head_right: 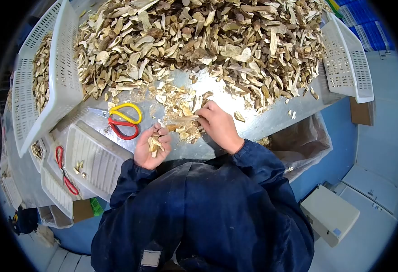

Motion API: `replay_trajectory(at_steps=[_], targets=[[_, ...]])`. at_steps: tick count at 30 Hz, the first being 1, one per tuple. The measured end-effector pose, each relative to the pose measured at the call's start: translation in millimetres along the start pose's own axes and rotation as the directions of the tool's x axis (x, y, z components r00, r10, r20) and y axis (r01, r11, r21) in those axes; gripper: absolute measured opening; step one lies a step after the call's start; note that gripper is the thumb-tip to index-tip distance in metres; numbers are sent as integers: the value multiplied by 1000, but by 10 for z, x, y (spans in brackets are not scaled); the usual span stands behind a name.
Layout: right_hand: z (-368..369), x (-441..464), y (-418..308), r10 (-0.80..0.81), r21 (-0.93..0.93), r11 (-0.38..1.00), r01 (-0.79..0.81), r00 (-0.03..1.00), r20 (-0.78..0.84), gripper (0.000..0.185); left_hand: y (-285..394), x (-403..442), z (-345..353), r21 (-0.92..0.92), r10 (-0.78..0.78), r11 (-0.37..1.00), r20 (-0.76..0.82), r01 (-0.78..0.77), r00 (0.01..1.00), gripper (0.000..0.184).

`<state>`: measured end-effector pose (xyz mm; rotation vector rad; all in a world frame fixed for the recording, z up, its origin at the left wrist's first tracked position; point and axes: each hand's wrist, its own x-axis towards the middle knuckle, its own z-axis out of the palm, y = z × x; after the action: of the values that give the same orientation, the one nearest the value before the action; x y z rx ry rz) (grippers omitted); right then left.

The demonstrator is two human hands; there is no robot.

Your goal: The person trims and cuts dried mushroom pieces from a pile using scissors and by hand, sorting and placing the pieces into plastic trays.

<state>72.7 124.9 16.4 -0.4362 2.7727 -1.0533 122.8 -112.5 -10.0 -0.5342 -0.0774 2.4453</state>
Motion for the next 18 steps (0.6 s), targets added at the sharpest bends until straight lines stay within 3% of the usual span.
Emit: replay_trajectory(at_steps=[3,6,8,11,13,14,15,17,18], targets=[[-4,-5,45,132,260,955,-143,989,61,11,-15,-5,-3,61,42,997,-43,-40,998,16],[-52,-27,18,293,539,751,-382,924,247,9,-23,12,-52,159,13,987,-72,-1,997,19],[-139,-22,-69,323,645,589,-487,874,364,10,-73,25,-36,297,23,955,-63,-3,998,20],[-91,-47,-130,366,726,466,-505,857,362,11,-193,48,17,397,24,918,-82,11,996,30],[9,-104,-235,285,637,719,-278,954,95,10,-261,46,137,389,12,921,-94,25,995,34],[38,-151,-304,162,423,898,-119,985,-67,7,-274,59,86,313,-7,949,-97,37,995,37],[34,-167,-345,-70,150,984,92,987,-146,10,-275,62,43,321,9,947,-96,22,995,36],[17,-196,-429,-205,14,978,206,977,-62,14,-262,74,-7,340,39,940,-93,-5,995,35],[23,-204,-424,-156,81,984,161,986,-65,14,-246,71,18,380,61,925,-93,-21,994,27]])
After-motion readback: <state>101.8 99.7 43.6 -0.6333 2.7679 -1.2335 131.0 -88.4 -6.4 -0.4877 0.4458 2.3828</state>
